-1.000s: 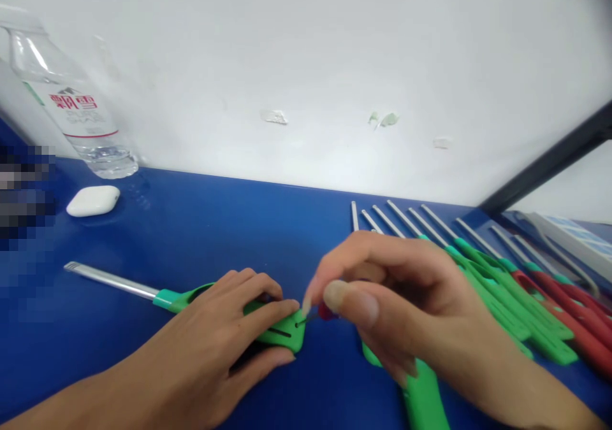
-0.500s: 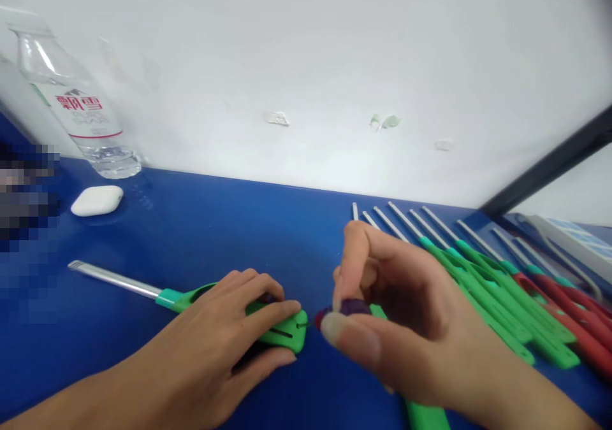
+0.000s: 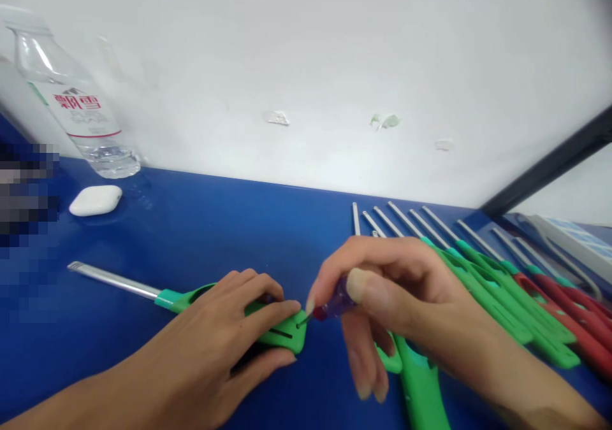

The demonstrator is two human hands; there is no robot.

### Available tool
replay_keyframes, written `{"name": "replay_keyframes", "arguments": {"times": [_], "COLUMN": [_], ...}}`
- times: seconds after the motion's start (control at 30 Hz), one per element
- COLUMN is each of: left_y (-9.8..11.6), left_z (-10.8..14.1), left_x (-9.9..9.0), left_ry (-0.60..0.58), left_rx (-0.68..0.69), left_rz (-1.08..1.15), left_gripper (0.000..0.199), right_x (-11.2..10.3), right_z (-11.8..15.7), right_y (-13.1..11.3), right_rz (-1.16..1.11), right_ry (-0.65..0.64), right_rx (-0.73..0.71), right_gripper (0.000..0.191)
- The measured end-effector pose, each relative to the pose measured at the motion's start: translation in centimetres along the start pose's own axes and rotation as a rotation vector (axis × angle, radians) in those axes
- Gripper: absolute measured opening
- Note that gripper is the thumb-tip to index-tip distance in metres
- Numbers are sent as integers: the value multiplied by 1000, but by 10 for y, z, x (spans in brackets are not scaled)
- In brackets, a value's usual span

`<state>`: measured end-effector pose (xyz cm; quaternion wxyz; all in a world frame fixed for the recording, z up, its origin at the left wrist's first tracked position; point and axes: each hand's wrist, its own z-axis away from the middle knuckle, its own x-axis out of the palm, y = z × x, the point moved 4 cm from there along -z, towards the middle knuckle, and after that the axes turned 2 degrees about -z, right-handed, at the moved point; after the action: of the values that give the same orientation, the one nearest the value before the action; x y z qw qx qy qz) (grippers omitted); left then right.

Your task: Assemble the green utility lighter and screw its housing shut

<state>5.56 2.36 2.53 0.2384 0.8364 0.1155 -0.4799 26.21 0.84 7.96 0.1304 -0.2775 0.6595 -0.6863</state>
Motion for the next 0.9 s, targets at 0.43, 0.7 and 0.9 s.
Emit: {"name": "replay_keyframes", "arguments": {"times": [0.43, 0.7, 0.9], "left_y": [-1, -2, 11], "left_z": [1, -2, 3], "left_x": [2, 5, 3], "left_ry": [13, -136, -155], "left_rx": [-9, 91, 268], "left_rz": [10, -20, -99], "left_gripper": [22, 38, 61], "right_x": [-9, -15, -22], "right_z": [-4, -10, -8], "right_y": [-8, -3, -6], "right_rz": [342, 424, 446], "right_ry": [333, 400, 471], "right_rx": [-87, -39, -138], "right_gripper": [11, 12, 12]}}
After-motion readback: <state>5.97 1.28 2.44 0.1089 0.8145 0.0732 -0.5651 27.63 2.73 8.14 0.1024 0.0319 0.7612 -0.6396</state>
